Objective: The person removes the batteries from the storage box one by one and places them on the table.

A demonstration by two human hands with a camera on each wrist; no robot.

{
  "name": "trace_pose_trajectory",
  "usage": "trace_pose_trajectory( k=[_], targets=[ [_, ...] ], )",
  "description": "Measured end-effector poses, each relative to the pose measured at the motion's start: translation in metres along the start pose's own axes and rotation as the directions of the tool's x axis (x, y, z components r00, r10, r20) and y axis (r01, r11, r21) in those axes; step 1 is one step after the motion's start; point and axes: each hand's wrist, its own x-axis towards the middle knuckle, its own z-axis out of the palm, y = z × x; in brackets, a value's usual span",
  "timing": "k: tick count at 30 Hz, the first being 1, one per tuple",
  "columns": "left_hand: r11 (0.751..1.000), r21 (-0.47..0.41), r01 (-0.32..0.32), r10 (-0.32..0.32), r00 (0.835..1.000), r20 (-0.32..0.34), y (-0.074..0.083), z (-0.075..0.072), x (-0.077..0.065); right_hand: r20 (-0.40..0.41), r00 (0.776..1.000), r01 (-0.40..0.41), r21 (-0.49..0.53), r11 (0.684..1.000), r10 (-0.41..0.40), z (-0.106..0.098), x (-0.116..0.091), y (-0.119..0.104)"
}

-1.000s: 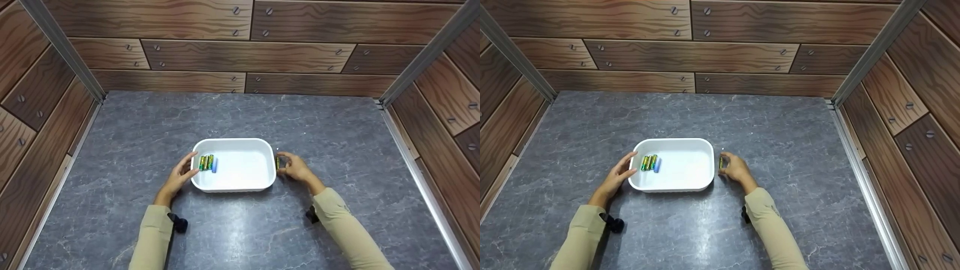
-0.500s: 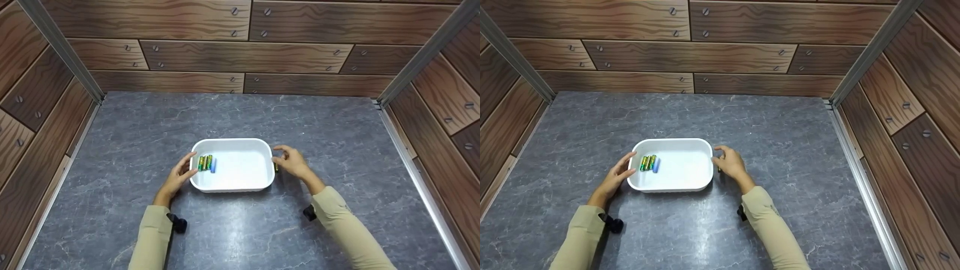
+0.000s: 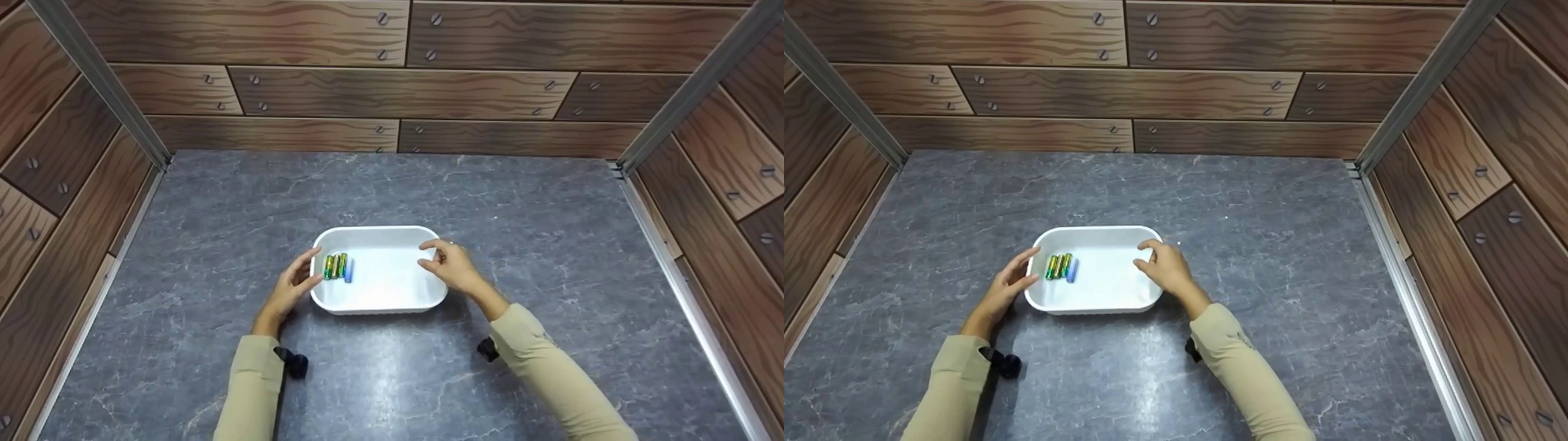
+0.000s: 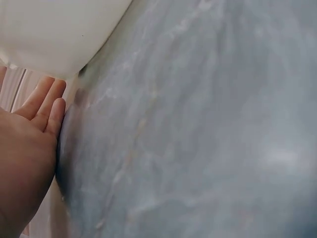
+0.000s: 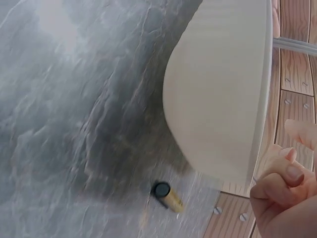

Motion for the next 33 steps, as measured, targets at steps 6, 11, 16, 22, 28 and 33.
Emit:
trace_pose_trajectory(
  k=[6, 11, 16, 22, 28, 33],
  targets=[
    [0.999, 0.022, -0.037, 0.036, 0.999, 0.029, 0.001, -0.001, 0.008, 0.026, 0.999, 0.028, -0.04, 0.999, -0.027, 0.015, 0.002, -0.011],
    [0.999, -0.022, -0.046, 0.046, 0.999, 0.009, -0.002, -0.001, 0.01, 0.078, 0.995, 0.062, -0.096, 0.994, -0.054, 0.029, 0.004, -0.019],
    [0.998, -0.037, -0.048, 0.049, 0.999, 0.004, -0.004, -0.001, 0.011, 0.113, 0.994, 0.028, -0.147, 0.989, -0.012, 0.04, 0.007, -0.025],
    [0.999, -0.028, -0.021, 0.021, 1.0, 0.013, -0.003, 0.0, 0.011, 0.131, 0.991, 0.018, -0.178, 0.984, 0.005, 0.054, 0.013, -0.026],
    [0.998, -0.053, -0.016, 0.017, 1.0, 0.014, -0.004, 0.0, 0.01, 0.159, 0.987, 0.009, -0.204, 0.979, 0.024, 0.066, 0.017, -0.029],
    [0.998, -0.056, 0.001, 0.001, 1.0, 0.019, -0.004, 0.0, 0.011, 0.184, 0.982, -0.002, -0.227, 0.974, 0.045, 0.075, 0.021, -0.034]
  ],
)
